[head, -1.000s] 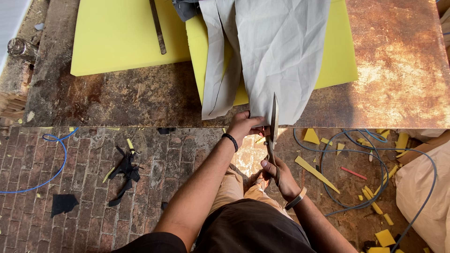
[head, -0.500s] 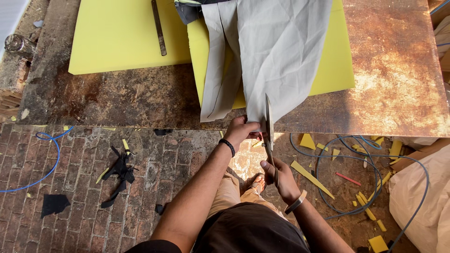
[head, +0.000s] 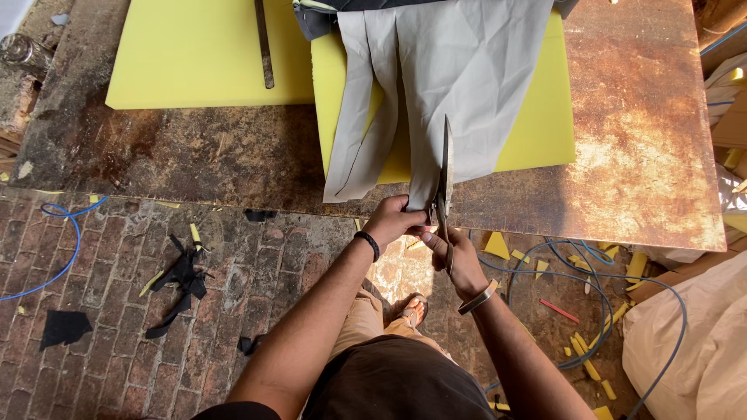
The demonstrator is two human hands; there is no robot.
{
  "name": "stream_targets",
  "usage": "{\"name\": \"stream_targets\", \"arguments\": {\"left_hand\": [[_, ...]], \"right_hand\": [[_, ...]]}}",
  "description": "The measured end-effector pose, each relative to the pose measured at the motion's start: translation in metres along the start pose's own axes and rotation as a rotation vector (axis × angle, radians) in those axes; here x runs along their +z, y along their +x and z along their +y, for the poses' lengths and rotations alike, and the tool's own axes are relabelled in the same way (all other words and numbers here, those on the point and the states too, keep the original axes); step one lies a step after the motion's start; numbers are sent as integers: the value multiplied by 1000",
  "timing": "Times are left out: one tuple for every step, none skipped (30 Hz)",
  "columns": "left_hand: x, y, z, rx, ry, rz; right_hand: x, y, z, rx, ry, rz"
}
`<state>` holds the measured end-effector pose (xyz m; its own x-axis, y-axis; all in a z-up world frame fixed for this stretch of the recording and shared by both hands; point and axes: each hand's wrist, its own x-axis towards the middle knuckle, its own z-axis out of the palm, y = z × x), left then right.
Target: The person cuts a yellow foam sheet with a long knife, following pre-drawn lines. They then place a dark quilted fabric cover over the foam and trim the fabric with scissors to fit the foam shape.
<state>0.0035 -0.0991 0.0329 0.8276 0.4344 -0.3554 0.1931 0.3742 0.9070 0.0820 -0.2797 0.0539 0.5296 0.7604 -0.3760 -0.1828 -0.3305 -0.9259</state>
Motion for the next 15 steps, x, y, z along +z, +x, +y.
{"name": "stream_targets", "arguments": {"left_hand": [[-1,0,3,-4,68,6],[-2,-1,6,-7,136,12],[-2,-1,7,-12,202,17],[-2,-3,7,-7,181,10],[-2,-2,8,3,159,6],[-1,0,9,14,138,3],[-1,-1,8,2,155,0],[-1,-1,6,-9,173,-3],[-1,-1,4,-23,191,-7],[0,-2,2,-7,204,-13],[-2,0,3,11,219,-18],[-4,1,5,28,233,-23],[-6,0,5,13,263,-10],[-8,0,6,-2,293,3],[-9,1,9,-14,323,16]], "right_hand": [[0,3,-4,19,38,10],[1,5,-9,38,75,20],[1,6,-12,59,112,30],[0,6,-15,64,82,33],[-1,10,-20,64,50,34],[-3,14,-24,64,18,35],[-3,17,-27,21,13,6],[-4,20,-29,-22,8,-23],[-4,24,-31,-63,4,-51],[-4,26,-31,-25,28,-32],[-3,30,-33,10,52,-14],[-2,34,-35,45,77,3],[-1,37,-37,36,84,-2],[1,40,-39,28,91,-7],[0,44,-42,16,96,-11]]}}
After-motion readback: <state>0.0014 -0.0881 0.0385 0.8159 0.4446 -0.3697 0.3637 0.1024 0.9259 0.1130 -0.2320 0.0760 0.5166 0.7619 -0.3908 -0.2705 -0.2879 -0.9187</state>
